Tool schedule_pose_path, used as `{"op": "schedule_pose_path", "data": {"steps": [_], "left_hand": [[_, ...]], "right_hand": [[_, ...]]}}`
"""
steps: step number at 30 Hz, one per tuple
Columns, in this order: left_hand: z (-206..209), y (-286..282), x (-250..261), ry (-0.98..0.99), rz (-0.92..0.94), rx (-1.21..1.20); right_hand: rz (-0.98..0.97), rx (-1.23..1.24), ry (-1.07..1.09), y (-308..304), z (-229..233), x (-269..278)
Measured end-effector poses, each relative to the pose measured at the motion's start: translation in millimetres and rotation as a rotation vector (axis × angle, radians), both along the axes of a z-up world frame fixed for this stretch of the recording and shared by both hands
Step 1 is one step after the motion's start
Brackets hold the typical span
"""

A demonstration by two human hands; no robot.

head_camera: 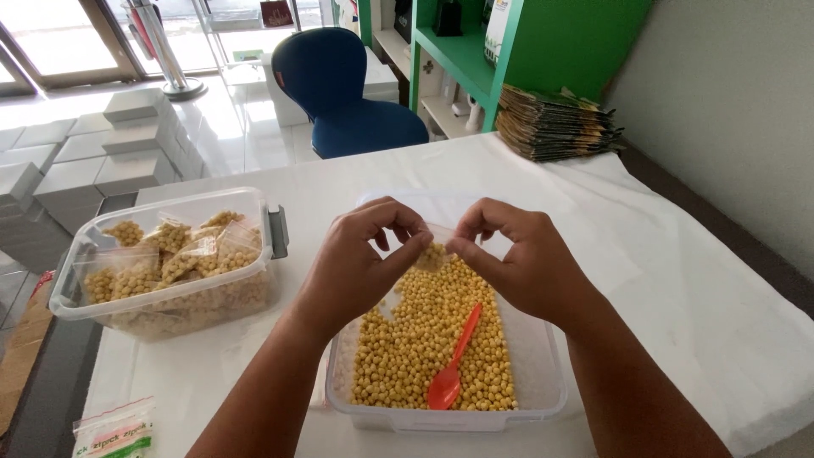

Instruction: Packaging small yellow beads and larger beige items into small plastic bags using a spoon and fingers.

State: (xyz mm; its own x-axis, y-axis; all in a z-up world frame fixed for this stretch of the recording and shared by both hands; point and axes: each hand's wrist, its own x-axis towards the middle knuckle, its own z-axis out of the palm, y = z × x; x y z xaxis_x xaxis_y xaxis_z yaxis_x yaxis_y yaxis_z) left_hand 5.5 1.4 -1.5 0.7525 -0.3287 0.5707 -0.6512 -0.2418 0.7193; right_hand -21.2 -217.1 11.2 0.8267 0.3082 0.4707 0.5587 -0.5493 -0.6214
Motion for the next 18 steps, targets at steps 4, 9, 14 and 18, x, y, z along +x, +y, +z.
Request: {"op": "schedule_pose_path", "data": {"steps": [4, 9, 14, 18], "left_hand": [[0.0, 0.4, -2.0, 0.012, -0.004, -0.013], [-1.0, -0.7, -1.7, -0.007, -0.031, -0.053], [1.7, -0.1, -4.5, -0.031, -0.041, -0.019], [3.7, 0.0, -5.8, -0.044, -0.061, 0.013]], "right_hand": [[0.001, 0.002, -0.019, -0.6, -1.0, 0.7], [0.024, -0.012, -0.040, 0.0, -0.7, 1.1], [0.044, -0.014, -0.049, 2.9, 0.9, -1.0], [0.050, -0.055, -0.055, 3.1, 1.8, -0.3]]}}
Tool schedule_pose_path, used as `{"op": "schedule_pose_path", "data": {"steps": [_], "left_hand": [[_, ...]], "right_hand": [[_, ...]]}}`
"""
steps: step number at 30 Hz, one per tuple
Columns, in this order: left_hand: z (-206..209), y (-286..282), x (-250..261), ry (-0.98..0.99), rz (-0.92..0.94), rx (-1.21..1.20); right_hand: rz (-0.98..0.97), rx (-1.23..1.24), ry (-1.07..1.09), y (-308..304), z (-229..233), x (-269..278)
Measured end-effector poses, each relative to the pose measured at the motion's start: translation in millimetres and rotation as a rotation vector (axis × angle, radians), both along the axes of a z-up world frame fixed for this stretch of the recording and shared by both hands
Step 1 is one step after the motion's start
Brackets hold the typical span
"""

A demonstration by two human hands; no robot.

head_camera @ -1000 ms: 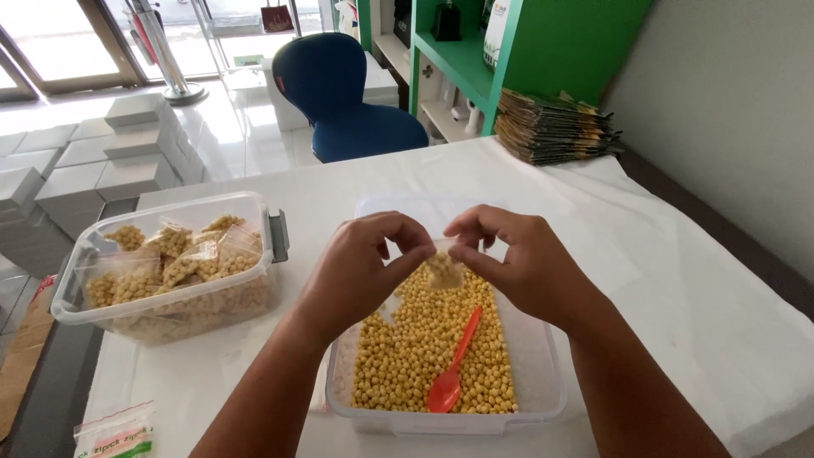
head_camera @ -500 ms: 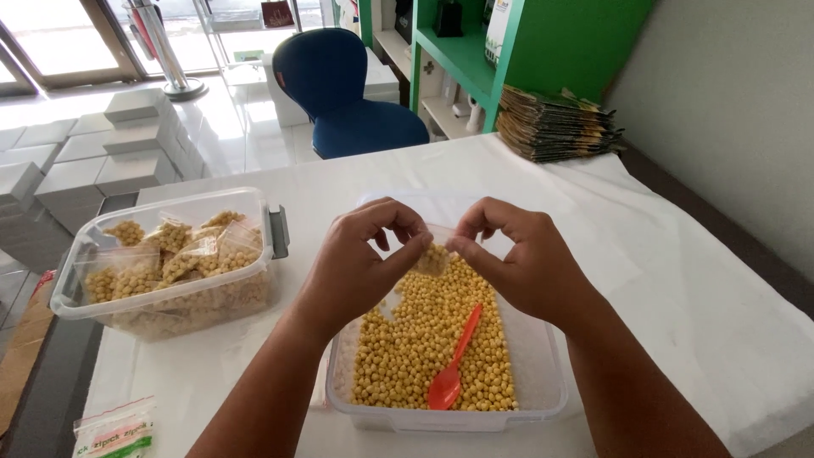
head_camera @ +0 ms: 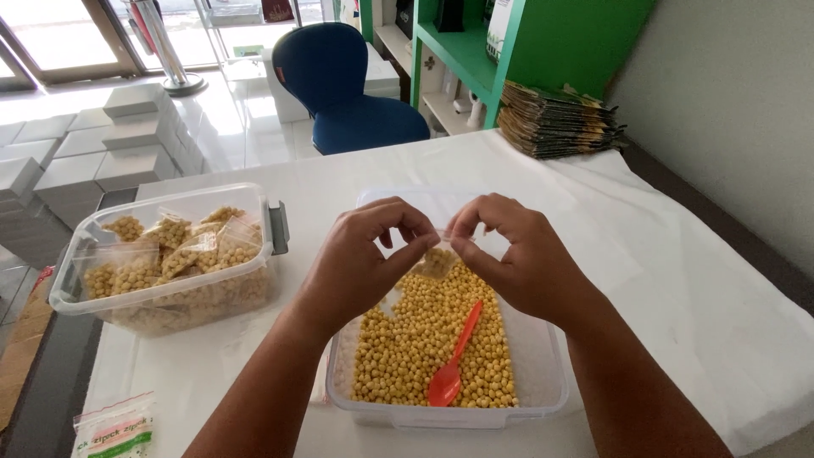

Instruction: Packaging small yellow beads and larger beige items into small plastic bags using a spoon and fingers.

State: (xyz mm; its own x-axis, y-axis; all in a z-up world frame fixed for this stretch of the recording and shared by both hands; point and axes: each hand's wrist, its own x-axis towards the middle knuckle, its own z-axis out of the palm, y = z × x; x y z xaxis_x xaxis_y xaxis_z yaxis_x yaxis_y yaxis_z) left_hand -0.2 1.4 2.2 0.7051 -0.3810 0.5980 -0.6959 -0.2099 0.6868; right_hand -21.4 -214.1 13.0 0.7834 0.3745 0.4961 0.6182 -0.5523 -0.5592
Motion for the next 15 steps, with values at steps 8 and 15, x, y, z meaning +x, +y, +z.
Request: {"op": "schedule_pose_path", "data": {"steps": [8, 15], "left_hand": [[-0.9, 0.4, 0.6, 0.021, 0.000, 0.014], [0.3, 0.7, 1.6, 0.033, 0.000, 0.045]], "right_hand": [[-0.014, -0.036, -0.021, 1.3, -0.1, 0.0], [-0.010, -0.081, -0.054, 0.6, -0.9, 1.6]]}}
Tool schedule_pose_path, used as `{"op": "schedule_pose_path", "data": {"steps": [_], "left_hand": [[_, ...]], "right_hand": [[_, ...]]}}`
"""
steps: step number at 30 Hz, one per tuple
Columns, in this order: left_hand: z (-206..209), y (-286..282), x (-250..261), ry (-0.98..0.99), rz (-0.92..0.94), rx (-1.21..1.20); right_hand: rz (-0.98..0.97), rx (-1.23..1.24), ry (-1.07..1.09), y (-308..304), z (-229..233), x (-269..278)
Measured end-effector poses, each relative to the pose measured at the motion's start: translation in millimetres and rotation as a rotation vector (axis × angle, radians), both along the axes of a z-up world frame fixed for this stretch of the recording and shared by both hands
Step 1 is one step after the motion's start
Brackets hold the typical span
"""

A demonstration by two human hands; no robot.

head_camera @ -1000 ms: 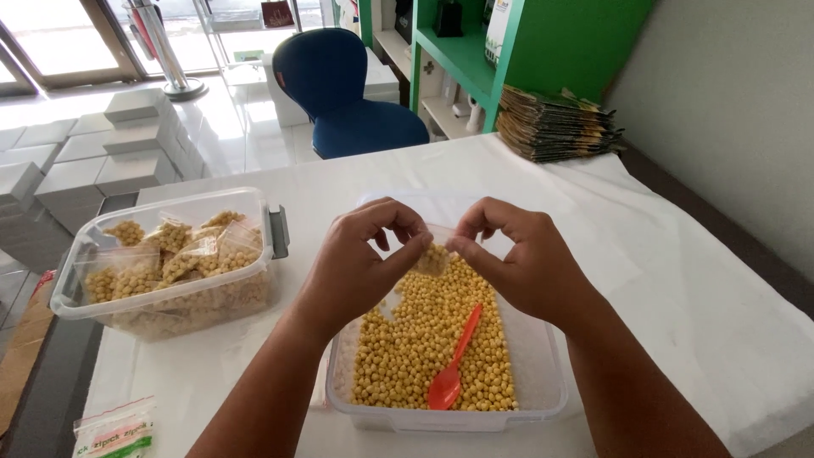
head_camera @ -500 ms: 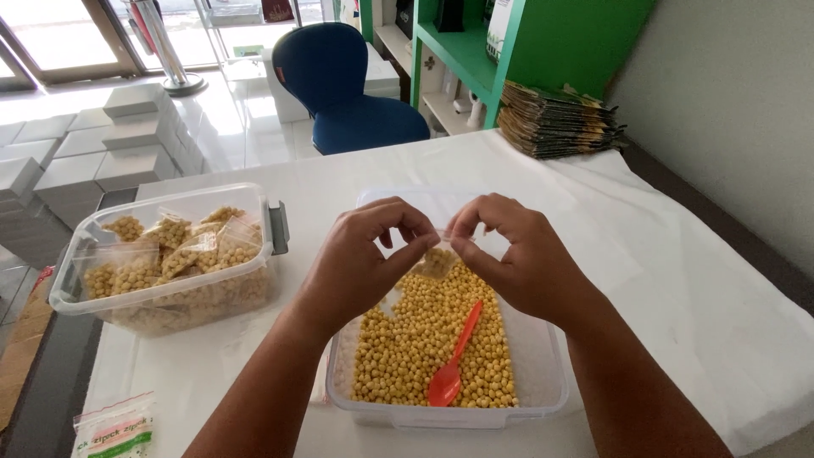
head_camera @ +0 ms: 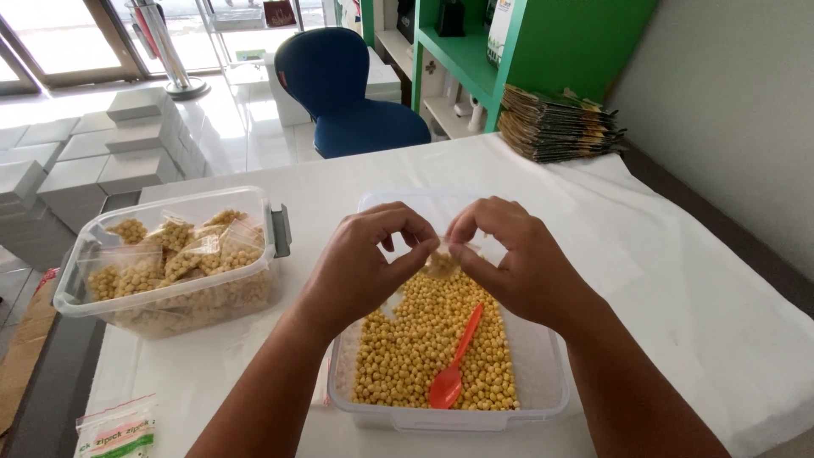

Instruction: Packaging small yellow beads and larger beige items into small plastic bags using a spoon and fingers.

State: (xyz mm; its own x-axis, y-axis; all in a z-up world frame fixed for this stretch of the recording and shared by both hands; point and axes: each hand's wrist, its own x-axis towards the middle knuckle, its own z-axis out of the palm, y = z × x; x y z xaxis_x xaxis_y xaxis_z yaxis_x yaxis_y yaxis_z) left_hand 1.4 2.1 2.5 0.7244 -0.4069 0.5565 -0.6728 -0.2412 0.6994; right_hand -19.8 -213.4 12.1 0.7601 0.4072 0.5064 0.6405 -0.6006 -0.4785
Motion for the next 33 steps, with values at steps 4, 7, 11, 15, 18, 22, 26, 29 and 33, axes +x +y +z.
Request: {"op": "schedule_pose_path", "data": {"steps": [4, 7, 11, 15, 18, 22, 26, 29, 33], "left_hand": [[-1.0, -0.1, -0.1, -0.017, -0.012, 0.034], [0.3, 0.3, -1.6, -0.027, -0.017, 0.055], [-0.9, 1.0, -0.7, -0.034, -0.032, 0.064], [-5.4, 1.4, 4.3, -0.038, 0.026, 0.011], [-9.7, 0.8, 9.8, -0.032, 0.068, -0.061], [-13.4, 0.8, 13.1, -0.011, 0.092, -0.113], [-8.4, -0.2, 6.3, 0.026, 0.076, -0.157], [-7.2, 1.4, 3.5, 0.110, -0.024, -0.168], [-20.9, 2.5, 16.5, 0.099, -0.019, -0.275]], "right_hand": [[0.027, 0.011, 0.013, 3.0, -1.6, -0.7], [0.027, 0.005, 0.017, 4.4, -1.2, -1.8], [0.030, -0.009, 0.001, 5.6, -0.1, -2.8], [-0.008, 0.020, -0.003, 0.9, -3.6, 1.4], [-0.030, 0.049, -0.009, -3.1, -4.1, 3.2], [-0.035, 0.091, 0.003, -4.2, -2.2, 1.0], [-0.060, 0.109, 0.000, -3.3, -1.5, 2.2], [-0.053, 0.145, 0.030, -4.3, -5.8, 5.0], [-0.073, 0.125, 0.264, -3.4, -8.4, 7.0]]}}
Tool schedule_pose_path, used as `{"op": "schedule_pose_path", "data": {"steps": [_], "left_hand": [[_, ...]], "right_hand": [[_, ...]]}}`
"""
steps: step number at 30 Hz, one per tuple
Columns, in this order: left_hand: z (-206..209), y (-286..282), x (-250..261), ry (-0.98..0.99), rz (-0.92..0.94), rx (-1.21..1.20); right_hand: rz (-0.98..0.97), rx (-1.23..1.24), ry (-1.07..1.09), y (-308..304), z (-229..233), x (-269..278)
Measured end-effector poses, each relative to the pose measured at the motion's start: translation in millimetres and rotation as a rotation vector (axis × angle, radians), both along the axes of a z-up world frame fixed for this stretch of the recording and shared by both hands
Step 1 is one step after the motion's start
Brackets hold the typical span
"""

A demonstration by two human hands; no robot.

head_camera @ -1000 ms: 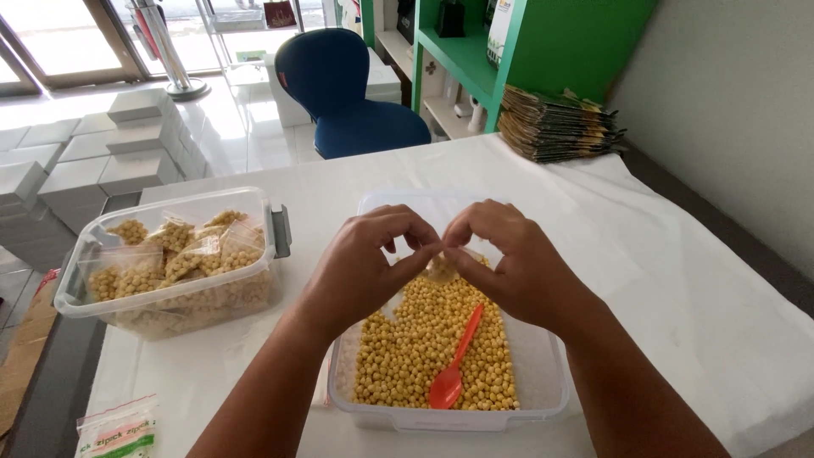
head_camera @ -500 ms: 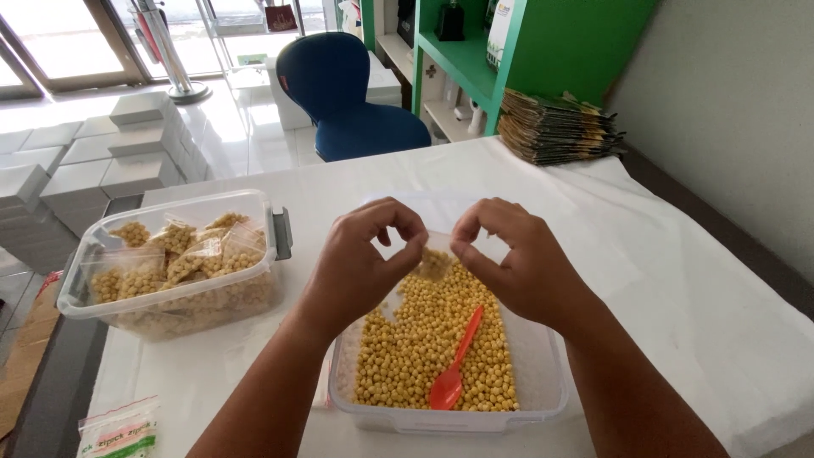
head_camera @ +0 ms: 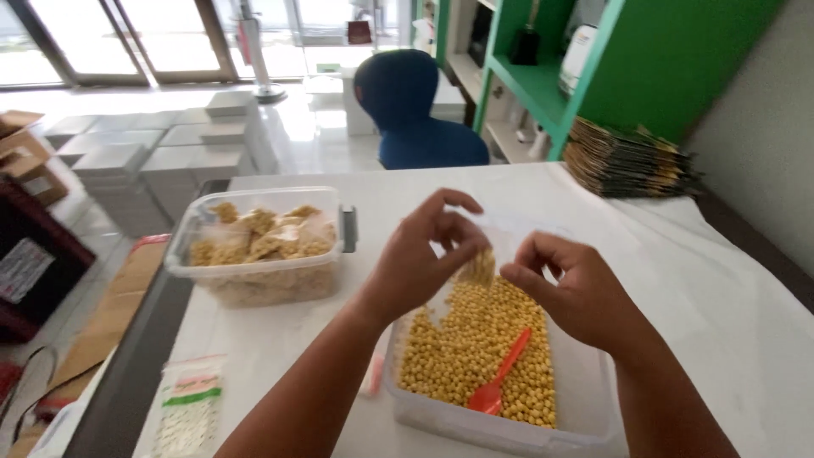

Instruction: Packaging small yellow beads and larger beige items into small plastic bags using a spoon and fingers.

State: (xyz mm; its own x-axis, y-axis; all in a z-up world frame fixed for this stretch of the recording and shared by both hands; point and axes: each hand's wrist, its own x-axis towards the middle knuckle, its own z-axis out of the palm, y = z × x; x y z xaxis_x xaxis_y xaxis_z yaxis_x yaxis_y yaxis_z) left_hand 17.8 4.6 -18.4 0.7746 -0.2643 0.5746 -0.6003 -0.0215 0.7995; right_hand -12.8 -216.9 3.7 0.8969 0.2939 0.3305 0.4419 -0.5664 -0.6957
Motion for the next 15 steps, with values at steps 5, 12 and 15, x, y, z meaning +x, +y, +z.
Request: {"op": "schedule_pose_path", "data": {"steps": [5, 12, 15], "left_hand": [[30.8, 51.3, 0.2, -0.027, 0.212, -0.044], [25.3, 185.6, 30.5, 0.184, 0.957, 0.696], [13.5, 196.7, 7.2, -0.207, 1.101, 0.846]], "right_hand": [[0.003, -0.100, 0.160, 9.3, 5.9, -6.4], [-0.023, -0.188, 0.216, 12.4, 13.9, -10.4], [-0.035, -0.210, 0.220, 10.9, 11.4, -8.2]]}}
